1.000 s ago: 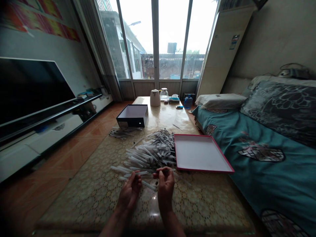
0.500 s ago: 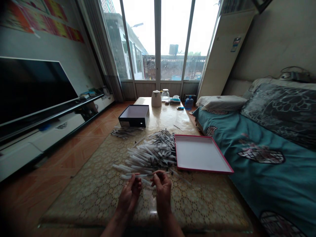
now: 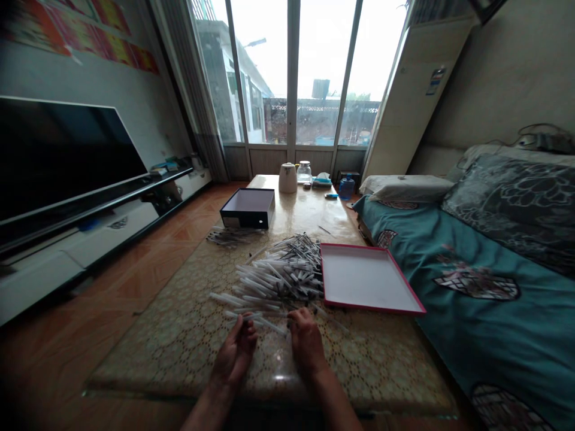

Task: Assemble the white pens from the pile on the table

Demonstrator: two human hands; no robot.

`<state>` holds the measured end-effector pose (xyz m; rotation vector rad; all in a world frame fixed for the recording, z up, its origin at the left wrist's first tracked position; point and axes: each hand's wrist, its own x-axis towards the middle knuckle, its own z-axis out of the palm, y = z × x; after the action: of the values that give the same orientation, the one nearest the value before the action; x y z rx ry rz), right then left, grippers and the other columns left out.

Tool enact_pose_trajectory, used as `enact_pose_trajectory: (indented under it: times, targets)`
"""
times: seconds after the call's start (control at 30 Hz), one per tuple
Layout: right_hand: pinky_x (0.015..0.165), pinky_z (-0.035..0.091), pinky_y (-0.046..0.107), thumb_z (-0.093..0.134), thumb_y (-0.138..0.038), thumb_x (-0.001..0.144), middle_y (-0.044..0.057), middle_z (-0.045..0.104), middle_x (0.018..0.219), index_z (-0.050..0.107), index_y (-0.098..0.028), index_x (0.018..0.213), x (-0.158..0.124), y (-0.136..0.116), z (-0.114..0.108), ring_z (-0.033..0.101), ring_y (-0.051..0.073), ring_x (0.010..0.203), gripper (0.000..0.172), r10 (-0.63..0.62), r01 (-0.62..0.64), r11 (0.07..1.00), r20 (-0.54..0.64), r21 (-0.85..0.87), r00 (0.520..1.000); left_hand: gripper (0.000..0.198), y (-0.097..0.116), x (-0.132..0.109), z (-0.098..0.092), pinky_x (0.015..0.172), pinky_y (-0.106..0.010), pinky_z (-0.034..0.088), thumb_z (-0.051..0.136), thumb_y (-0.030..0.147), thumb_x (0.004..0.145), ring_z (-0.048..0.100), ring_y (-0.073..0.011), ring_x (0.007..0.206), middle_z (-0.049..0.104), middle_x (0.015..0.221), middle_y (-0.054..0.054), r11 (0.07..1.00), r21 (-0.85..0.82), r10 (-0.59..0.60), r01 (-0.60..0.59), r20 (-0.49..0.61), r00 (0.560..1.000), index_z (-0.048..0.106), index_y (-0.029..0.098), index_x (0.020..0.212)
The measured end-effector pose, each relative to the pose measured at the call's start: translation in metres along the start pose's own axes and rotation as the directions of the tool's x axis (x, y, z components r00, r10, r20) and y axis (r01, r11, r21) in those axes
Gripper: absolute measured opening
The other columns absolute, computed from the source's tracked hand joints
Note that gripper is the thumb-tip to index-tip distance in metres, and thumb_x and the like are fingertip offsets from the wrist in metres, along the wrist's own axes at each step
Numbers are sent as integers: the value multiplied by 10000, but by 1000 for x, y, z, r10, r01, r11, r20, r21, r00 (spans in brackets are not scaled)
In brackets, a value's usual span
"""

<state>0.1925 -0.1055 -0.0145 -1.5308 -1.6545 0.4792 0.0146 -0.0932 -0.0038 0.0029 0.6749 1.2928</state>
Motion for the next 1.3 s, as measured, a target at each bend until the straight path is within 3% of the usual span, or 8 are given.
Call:
enact_pose_trajectory:
  times: [0.1, 0.23, 0.33, 0.47, 0.63, 0.8, 1.07, 1.3]
  targets:
    - [704, 424, 254, 408, -124, 803, 52, 576, 854, 601, -217, 816, -3, -3, 5, 563, 169, 781, 215, -27, 30, 997, 37, -70, 999, 129, -3, -1, 0, 478, -182, 487, 457, 121, 857, 595, -91, 521, 632, 646, -51, 990, 138, 47, -44, -22, 999, 585, 111, 872]
    - [698, 418, 267, 412, -153, 811, 53, 579, 814, 578, -204, 757, -3, -5, 7, 553, 176, 771, 182, -22, 22, 997, -8, -75, 1000, 95, -6, -3, 1, 476, -196, 495, 492, 128, 839, 609, -110, 514, 642, 634, -54, 962, 261, 85, -77, -19, 996, 576, 114, 881]
    - [650, 429, 254, 452, -199, 808, 32, 598, 756, 569, -193, 814, -3, -8, 8, 565, 161, 703, 116, 1, 0, 992, -8, 129, 1000, 66, -9, -2, 0, 495, -200, 505, 552, 139, 806, 615, -113, 518, 646, 633, -48, 952, 283, 123, -114, -14, 992, 580, 118, 862]
    - [598, 448, 240, 549, -273, 774, 14, 613, 718, 572, -184, 832, -6, -15, 14, 579, 152, 650, 108, 70, -61, 898, -6, 436, 998, 111, -14, 0, -2, 496, -187, 496, 618, 160, 762, 606, -101, 511, 645, 631, -35, 946, 292, 146, -143, 14, 989, 583, 124, 861]
    - [673, 469, 266, 612, -321, 744, 32, 645, 773, 607, -174, 839, -8, -14, 22, 607, 174, 736, 175, 153, -121, 786, -1, 606, 988, 234, -16, 2, -4, 502, -174, 482, 707, 231, 677, 604, -96, 526, 646, 634, -28, 927, 342, 146, -153, 45, 988, 592, 127, 853]
    - [697, 474, 283, 618, -329, 744, 47, 655, 794, 622, -169, 855, -9, -11, 25, 611, 185, 759, 195, 168, -131, 768, 1, 627, 986, 334, -16, 4, -7, 532, -189, 476, 738, 315, 625, 607, -104, 548, 653, 645, -28, 911, 382, 126, -153, 95, 987, 592, 134, 865]
    - [608, 476, 260, 632, -381, 724, 44, 646, 747, 635, -159, 849, -10, -10, 27, 596, 174, 690, 254, 202, -145, 773, -23, 617, 979, 317, -18, 5, -10, 552, -205, 457, 717, 330, 646, 603, -107, 555, 653, 657, -25, 888, 420, 126, -186, 166, 978, 598, 133, 864]
    - [498, 373, 209, 533, -415, 805, -28, 537, 577, 594, -176, 743, -12, -13, 25, 471, 108, 511, 254, 149, -142, 846, 27, 515, 988, 295, -18, 4, -10, 559, -218, 455, 712, 329, 653, 604, -116, 558, 650, 652, -29, 873, 441, 134, -210, 198, 971, 597, 134, 842]
